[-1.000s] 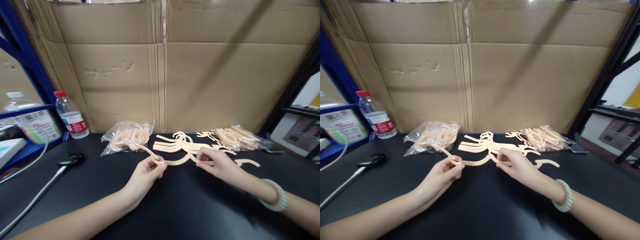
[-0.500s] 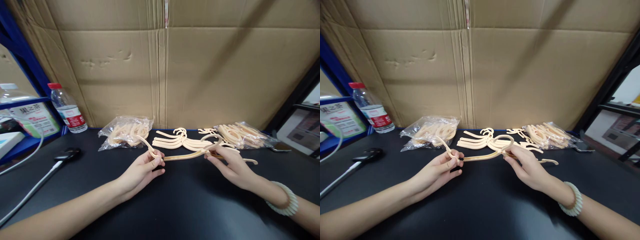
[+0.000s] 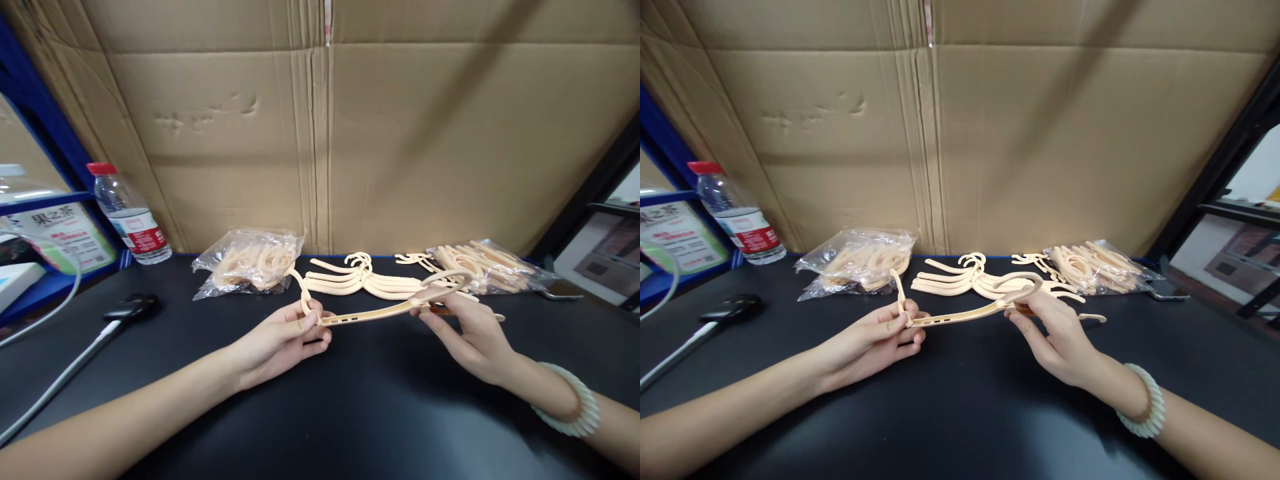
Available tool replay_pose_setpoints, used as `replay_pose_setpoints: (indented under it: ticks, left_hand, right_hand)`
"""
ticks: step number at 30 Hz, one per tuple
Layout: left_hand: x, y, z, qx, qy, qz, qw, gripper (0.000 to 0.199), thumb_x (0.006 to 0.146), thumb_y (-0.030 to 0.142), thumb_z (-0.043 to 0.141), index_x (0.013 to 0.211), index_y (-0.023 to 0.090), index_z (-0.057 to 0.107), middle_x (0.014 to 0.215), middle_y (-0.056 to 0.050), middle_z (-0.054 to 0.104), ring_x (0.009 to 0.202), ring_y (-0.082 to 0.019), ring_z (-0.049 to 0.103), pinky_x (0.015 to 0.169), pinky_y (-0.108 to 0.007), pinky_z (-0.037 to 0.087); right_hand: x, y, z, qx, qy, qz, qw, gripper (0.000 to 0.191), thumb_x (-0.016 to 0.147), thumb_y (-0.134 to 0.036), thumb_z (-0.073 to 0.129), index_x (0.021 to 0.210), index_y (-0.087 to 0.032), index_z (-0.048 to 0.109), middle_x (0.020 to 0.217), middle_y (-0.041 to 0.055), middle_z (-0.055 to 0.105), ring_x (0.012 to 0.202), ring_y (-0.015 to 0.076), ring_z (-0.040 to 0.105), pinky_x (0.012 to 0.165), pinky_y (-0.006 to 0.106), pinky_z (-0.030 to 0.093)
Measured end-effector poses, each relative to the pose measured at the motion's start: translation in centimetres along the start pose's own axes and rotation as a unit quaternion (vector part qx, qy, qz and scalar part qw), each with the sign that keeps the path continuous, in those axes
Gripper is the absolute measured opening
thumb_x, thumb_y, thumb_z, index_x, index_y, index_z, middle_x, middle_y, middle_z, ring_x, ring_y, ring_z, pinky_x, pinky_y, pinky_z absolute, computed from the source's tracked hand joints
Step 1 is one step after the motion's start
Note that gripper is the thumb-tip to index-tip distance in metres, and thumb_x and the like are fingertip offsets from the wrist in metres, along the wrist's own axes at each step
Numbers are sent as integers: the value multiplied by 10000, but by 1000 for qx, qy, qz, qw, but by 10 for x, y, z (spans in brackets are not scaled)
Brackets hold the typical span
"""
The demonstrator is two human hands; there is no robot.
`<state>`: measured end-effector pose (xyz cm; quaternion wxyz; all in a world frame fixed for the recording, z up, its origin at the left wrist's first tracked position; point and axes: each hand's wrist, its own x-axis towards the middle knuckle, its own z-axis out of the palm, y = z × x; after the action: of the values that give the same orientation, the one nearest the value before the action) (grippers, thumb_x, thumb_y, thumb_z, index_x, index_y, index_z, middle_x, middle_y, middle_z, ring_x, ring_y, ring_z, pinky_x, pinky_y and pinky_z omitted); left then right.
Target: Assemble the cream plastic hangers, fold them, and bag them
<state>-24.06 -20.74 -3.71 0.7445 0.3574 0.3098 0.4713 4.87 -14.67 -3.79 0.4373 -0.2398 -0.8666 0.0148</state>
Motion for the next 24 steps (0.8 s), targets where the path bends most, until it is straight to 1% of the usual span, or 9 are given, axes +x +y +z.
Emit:
replay_pose_setpoints:
  ticks: [4,8,16,19,22,24]
  left_hand:
    - [0,0,0,6,0,4,1000,295,703,229,841,823,169,578,845,-9,628,745,-123,613,771,-276,456]
    - [0,0,-1,16,-8,3,1000,275,725,232,825,801,165,568,756,1,600,729,-120,604,758,-266,448]
    - [0,0,-1,14,-4,5,1000,272,716,247,831,798,165,585,742,-5,616,721,-125,601,762,-267,444]
    - [0,0,-2,23,-8,14,1000,253,713,242,830,777,157,601,715,2,599,687,-113,575,716,-244,432]
    - [-1,0,-1,30,-3,15,999,271,674,246,856,727,144,610,665,13,570,627,-92,529,654,-215,406]
    - [-1,0,1,36,9,13,999,299,636,257,879,703,136,614,651,13,569,620,-91,521,648,-213,401]
  right_hand:
    - [-2,-1,2,-7,15,0,1000,118,909,-187,522,986,-235,596,850,53,708,760,205,685,686,306,554]
    - [-2,-1,3,-22,23,-12,999,139,901,-185,523,994,-245,606,881,62,716,811,224,694,742,327,561]
    - [-2,-2,3,-33,19,-44,998,184,905,-131,518,1039,-234,594,911,74,707,865,217,689,755,320,566]
    - [-2,-3,4,-27,18,-47,998,198,906,-127,513,1050,-233,599,915,73,706,878,220,689,758,326,568]
    - [-3,-3,5,-23,14,-43,999,202,909,-128,506,1048,-236,606,924,72,709,892,225,691,778,336,569]
    - [-3,-4,6,-18,16,-43,999,197,910,-125,506,1033,-240,608,931,69,714,901,225,692,793,338,569]
